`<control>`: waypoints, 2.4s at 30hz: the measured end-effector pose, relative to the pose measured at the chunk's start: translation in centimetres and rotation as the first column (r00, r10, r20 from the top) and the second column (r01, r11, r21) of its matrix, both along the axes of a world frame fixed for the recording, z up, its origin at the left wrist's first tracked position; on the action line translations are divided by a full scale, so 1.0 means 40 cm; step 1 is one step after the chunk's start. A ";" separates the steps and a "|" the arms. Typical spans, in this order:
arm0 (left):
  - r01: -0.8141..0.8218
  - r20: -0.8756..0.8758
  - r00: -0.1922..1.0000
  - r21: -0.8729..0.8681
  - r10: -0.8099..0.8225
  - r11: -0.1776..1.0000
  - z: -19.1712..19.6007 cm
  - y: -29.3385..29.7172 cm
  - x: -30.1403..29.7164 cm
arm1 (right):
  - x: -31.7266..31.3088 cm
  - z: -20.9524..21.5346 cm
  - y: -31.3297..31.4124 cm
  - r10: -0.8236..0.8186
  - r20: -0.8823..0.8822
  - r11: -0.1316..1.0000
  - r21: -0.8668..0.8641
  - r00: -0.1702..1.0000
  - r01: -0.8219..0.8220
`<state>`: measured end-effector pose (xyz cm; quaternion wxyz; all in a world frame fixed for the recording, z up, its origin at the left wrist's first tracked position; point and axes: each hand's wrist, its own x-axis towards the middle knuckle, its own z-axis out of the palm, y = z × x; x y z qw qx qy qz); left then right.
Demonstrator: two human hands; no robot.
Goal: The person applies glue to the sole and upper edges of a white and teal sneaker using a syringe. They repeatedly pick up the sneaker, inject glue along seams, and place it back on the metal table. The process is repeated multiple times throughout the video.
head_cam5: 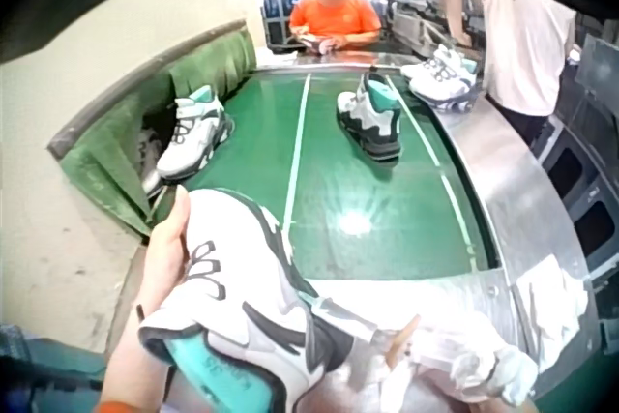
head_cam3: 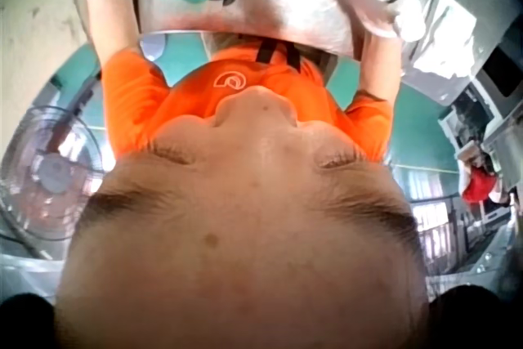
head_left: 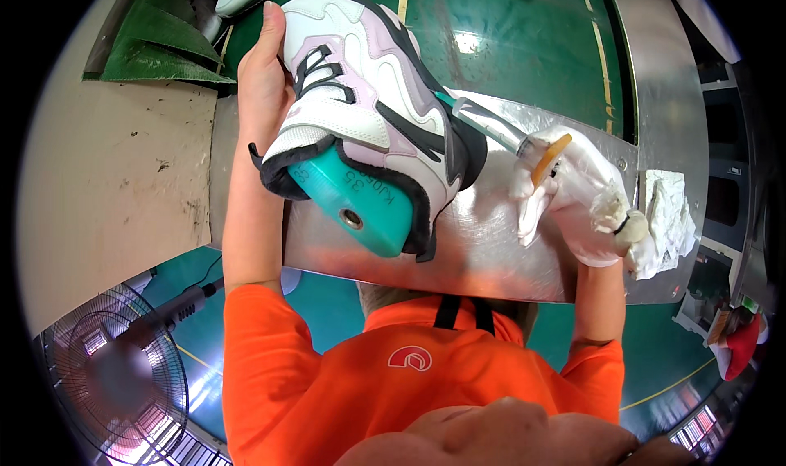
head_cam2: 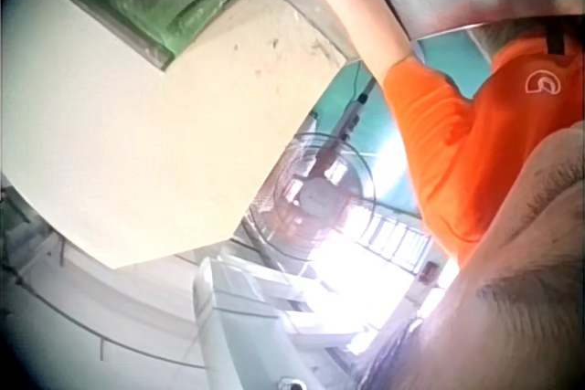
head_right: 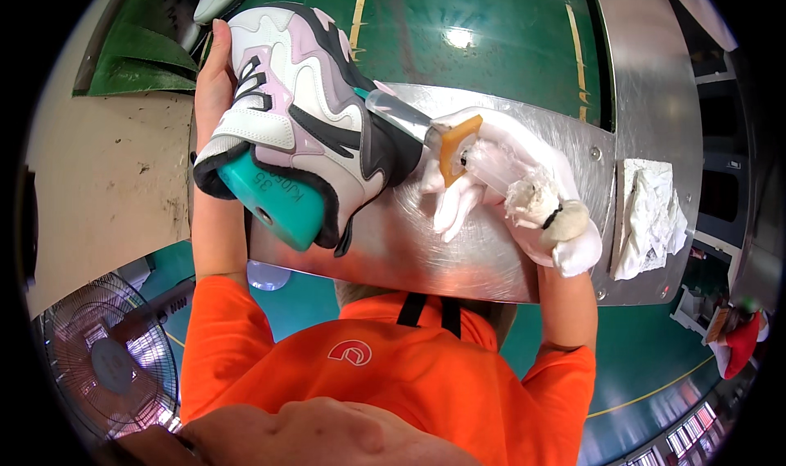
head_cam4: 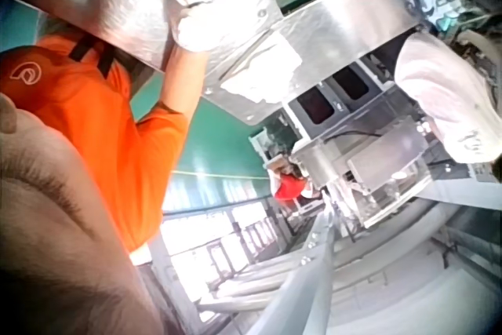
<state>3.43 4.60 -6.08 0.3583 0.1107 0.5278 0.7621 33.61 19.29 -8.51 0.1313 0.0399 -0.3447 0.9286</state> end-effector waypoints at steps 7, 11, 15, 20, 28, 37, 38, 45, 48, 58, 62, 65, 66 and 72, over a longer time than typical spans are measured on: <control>0.042 0.021 0.999 0.053 -0.043 0.998 -0.011 0.005 0.001 | 0.031 0.025 -0.004 -0.112 0.151 0.993 0.051 0.982 0.105; -0.089 -0.054 0.994 0.126 0.097 0.988 -0.001 0.015 0.016 | 0.120 -0.007 0.012 -0.286 0.008 0.925 0.263 0.958 0.274; -0.060 -0.108 0.991 0.184 0.081 0.981 0.019 0.045 0.018 | 0.172 -0.017 -0.049 -0.698 0.098 0.639 0.531 0.709 0.556; -0.342 -0.368 0.862 0.088 0.349 0.936 0.037 0.148 -0.146 | 0.276 -0.076 -0.077 -0.910 0.055 0.219 0.906 0.412 0.362; -0.662 -0.603 0.695 -0.324 0.393 0.676 -0.211 0.159 -0.606 | 0.350 -0.139 -0.116 -0.982 0.016 0.101 0.890 0.190 0.445; -0.743 -0.827 -0.149 -0.269 -0.543 0.613 0.149 0.589 -0.230 | 0.356 -0.159 -0.132 -0.991 0.109 0.134 0.816 0.078 0.563; -0.646 -0.843 -0.136 -0.323 -0.521 0.691 0.165 0.682 -0.186 | 0.367 -0.172 -0.134 -0.987 0.138 0.163 0.799 0.087 0.580; -0.432 -0.696 0.588 -0.700 -0.412 0.569 0.017 1.071 -0.051 | 0.341 -0.114 -0.120 -0.944 0.328 0.299 0.791 0.043 0.534; -0.405 -0.745 0.483 -0.656 -0.460 0.637 0.032 0.970 -0.068 | 0.340 -0.087 -0.094 -0.994 0.100 0.112 0.939 0.054 0.324; 0.151 -0.696 -0.690 -0.407 -0.199 0.901 0.163 0.133 0.293 | 0.417 -0.044 -0.102 -0.945 0.124 0.272 0.811 0.302 0.518; 0.248 -0.621 -0.750 -0.581 -0.226 0.776 0.158 -0.124 0.373 | 0.474 0.012 -0.115 -0.849 0.408 0.512 0.794 0.337 0.327; 0.186 -0.640 -0.727 -0.533 -0.250 0.825 0.132 -0.209 0.389 | 0.517 0.004 -0.116 -0.851 0.275 0.374 0.915 0.447 0.151; 0.201 -0.663 -0.704 -0.529 -0.254 0.824 0.124 -0.220 0.387 | 0.523 0.038 -0.128 -0.835 0.284 0.422 0.881 0.472 0.215; 0.212 -0.729 -0.626 -0.501 -0.277 0.839 0.092 -0.248 0.395 | 0.520 0.061 -0.129 -0.769 0.445 0.564 0.810 0.459 0.159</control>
